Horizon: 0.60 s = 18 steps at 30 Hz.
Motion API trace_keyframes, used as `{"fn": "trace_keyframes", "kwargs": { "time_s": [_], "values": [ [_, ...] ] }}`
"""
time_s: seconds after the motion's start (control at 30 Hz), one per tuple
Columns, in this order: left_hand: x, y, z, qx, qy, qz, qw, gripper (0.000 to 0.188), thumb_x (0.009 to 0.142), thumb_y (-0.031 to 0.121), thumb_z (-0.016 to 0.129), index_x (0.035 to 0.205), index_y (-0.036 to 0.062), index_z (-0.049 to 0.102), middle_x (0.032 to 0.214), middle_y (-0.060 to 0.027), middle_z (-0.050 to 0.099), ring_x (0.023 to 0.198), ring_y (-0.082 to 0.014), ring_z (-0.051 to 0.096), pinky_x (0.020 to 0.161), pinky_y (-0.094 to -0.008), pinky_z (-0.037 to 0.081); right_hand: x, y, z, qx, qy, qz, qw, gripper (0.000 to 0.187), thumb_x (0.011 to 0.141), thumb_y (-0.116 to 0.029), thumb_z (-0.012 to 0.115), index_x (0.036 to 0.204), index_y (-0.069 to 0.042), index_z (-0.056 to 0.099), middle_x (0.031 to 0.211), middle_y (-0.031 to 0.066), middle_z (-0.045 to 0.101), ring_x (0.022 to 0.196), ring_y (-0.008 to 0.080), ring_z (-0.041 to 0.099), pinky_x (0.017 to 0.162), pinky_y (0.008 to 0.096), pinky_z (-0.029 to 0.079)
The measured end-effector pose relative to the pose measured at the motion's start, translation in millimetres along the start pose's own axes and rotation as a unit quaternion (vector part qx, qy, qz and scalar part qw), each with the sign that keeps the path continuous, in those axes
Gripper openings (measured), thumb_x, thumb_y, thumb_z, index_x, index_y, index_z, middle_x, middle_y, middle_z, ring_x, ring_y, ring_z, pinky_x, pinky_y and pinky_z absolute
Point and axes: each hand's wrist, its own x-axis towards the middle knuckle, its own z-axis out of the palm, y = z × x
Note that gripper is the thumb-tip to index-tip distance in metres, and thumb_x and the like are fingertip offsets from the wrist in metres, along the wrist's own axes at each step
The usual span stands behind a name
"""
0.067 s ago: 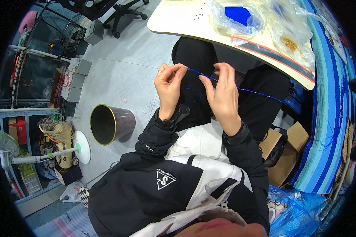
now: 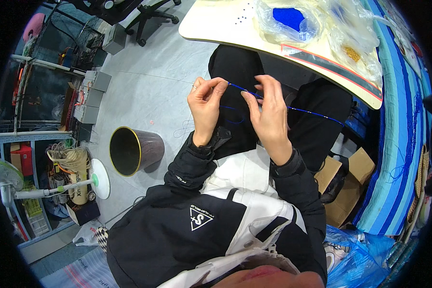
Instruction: The person threads small beads onto a blue fishing line and ties knots to secure them. They repeatedly pick beads from a plastic bag, slide them onto the line, and tighten the line with both hands.
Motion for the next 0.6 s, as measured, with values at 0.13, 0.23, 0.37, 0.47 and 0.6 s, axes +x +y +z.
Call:
{"fn": "trace_keyframes", "kwargs": {
  "time_s": [0.13,0.23,0.37,0.47,0.6],
  "values": [
    [-2.5,3.9,2.8,0.007,-0.007,-0.002,1.0,0.008,0.08,0.003,0.075,0.088,0.0017,0.073,0.072,0.0037,0.043,0.064,-0.0057,0.036,0.053,-0.021,0.027,-0.2,-3.0,7.0,0.132,-0.002,-0.022,0.991,0.026,0.084,-0.001,0.065,0.109,0.003,0.06,0.105,0.0198,0.061,0.087,0.0345,0.064,0.074,0.038,0.053],
    [-3.6,6.1,4.2,-0.003,-0.014,-0.011,1.0,0.008,0.08,0.003,0.075,0.088,0.0016,0.073,0.071,0.0035,0.044,0.063,-0.0056,0.037,0.053,-0.0211,0.027,-0.4,-2.9,7.5,0.105,0.001,-0.035,0.994,0.02,0.085,0.001,0.065,0.105,0.002,0.064,0.096,0.0141,0.065,0.081,0.0224,0.067,0.066,0.0291,0.054],
    [-4.8,6.8,7.1,-0.007,-0.029,-0.001,1.0,0.009,0.079,0.003,0.076,0.088,0.0018,0.073,0.072,0.0032,0.045,0.063,-0.0056,0.037,0.053,-0.021,0.028,0.8,-1.8,7.2,0.088,0.012,-0.051,0.995,0.017,0.084,0.001,0.066,0.1,0.002,0.065,0.092,0.014,0.066,0.078,0.0239,0.067,0.065,0.0295,0.054],
    [-6.3,6.2,8.9,-0.008,-0.034,0.002,0.999,0.009,0.079,0.004,0.076,0.087,0.0018,0.073,0.071,0.003,0.045,0.063,-0.0057,0.037,0.053,-0.021,0.027,1.2,-1.7,6.0,0.064,0.023,-0.066,0.995,0.013,0.083,0.001,0.066,0.096,0.001,0.066,0.088,0.0139,0.066,0.076,0.0261,0.066,0.064,0.0305,0.052],
    [-7.2,5.6,10.2,0.007,-0.039,0.003,0.999,0.009,0.079,0.005,0.076,0.087,0.0019,0.073,0.071,0.0032,0.045,0.062,-0.0058,0.037,0.052,-0.021,0.027,0.7,-2.7,4.3,0.056,0.036,-0.06,0.996,0.009,0.082,-0.004,0.067,0.09,0.0,0.066,0.085,0.0133,0.066,0.076,0.0306,0.065,0.066,0.0369,0.051]
  ]
}}
